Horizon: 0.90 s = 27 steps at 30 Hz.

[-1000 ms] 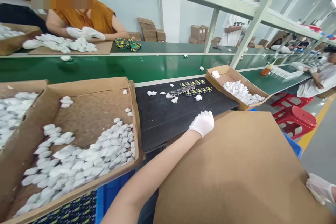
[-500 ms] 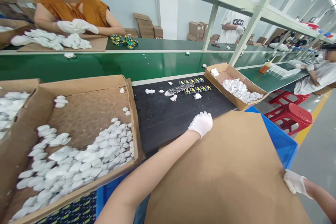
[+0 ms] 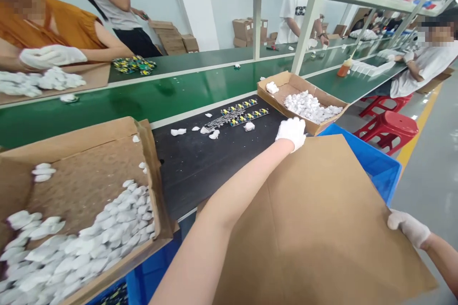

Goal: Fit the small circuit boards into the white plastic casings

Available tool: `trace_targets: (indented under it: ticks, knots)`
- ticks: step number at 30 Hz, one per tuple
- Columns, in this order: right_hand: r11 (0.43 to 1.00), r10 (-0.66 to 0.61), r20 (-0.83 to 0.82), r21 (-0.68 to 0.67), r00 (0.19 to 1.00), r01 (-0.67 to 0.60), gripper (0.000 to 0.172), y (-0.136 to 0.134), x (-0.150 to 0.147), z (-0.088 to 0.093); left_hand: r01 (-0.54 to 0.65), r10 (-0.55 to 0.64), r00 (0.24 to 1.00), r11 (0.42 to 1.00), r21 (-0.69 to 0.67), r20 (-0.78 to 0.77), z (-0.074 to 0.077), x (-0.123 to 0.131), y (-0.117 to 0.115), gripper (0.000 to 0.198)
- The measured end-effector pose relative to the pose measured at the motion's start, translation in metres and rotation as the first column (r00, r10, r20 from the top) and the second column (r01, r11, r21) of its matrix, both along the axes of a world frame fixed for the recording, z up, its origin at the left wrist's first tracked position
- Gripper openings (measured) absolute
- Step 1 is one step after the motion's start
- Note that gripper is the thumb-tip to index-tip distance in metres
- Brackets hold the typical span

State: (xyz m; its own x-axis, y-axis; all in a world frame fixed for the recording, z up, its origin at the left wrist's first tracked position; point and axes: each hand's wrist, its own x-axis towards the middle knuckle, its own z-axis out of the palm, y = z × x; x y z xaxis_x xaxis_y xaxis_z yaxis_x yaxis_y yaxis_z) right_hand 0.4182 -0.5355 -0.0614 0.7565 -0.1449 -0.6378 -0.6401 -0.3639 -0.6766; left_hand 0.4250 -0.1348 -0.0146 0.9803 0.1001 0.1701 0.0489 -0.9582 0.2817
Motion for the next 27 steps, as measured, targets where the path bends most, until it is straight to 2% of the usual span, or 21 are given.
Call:
trace_targets:
  ticks: [3,5,11,16,21,24,27]
  knots:
    - [0.986,-0.003,-0.256,0.163,0.967,0.046,0.030,-0.001,0.000,0.008,0.069,-0.067,0.995,0.997,-0.027,0.074,0.008,0.032,-0.013,0.046]
    - [0.970,0.014,-0.322,0.235,0.947,0.066,0.026,0.000,0.002,0.007,0.064,-0.061,0.997,0.997,-0.050,0.055,0.011,0.049,-0.022,0.042]
    - [0.918,0.053,-0.254,0.394,0.966,0.053,0.035,-0.003,0.007,-0.012,-0.029,0.026,0.999,0.996,-0.082,-0.037,0.012,0.075,-0.041,0.032]
    - [0.907,0.084,-0.298,0.419,0.951,0.051,0.018,-0.001,0.003,-0.006,-0.015,0.011,0.999,0.994,-0.108,-0.036,0.015,0.083,-0.036,0.029]
    - [0.898,0.159,-0.241,0.439,0.957,-0.038,0.028,0.015,0.001,0.006,-0.008,0.006,1.000,0.992,-0.130,-0.020,0.025,0.094,-0.022,0.029]
    - [0.902,0.261,-0.173,0.394,0.950,-0.176,0.033,0.035,0.026,0.018,-0.003,0.001,1.000,0.992,-0.127,-0.016,0.032,0.098,-0.016,0.030]
    - [0.900,0.371,-0.082,0.277,0.925,-0.336,0.036,0.068,0.070,0.036,-0.003,0.002,1.000,0.993,-0.122,-0.016,0.037,0.096,-0.015,0.030]
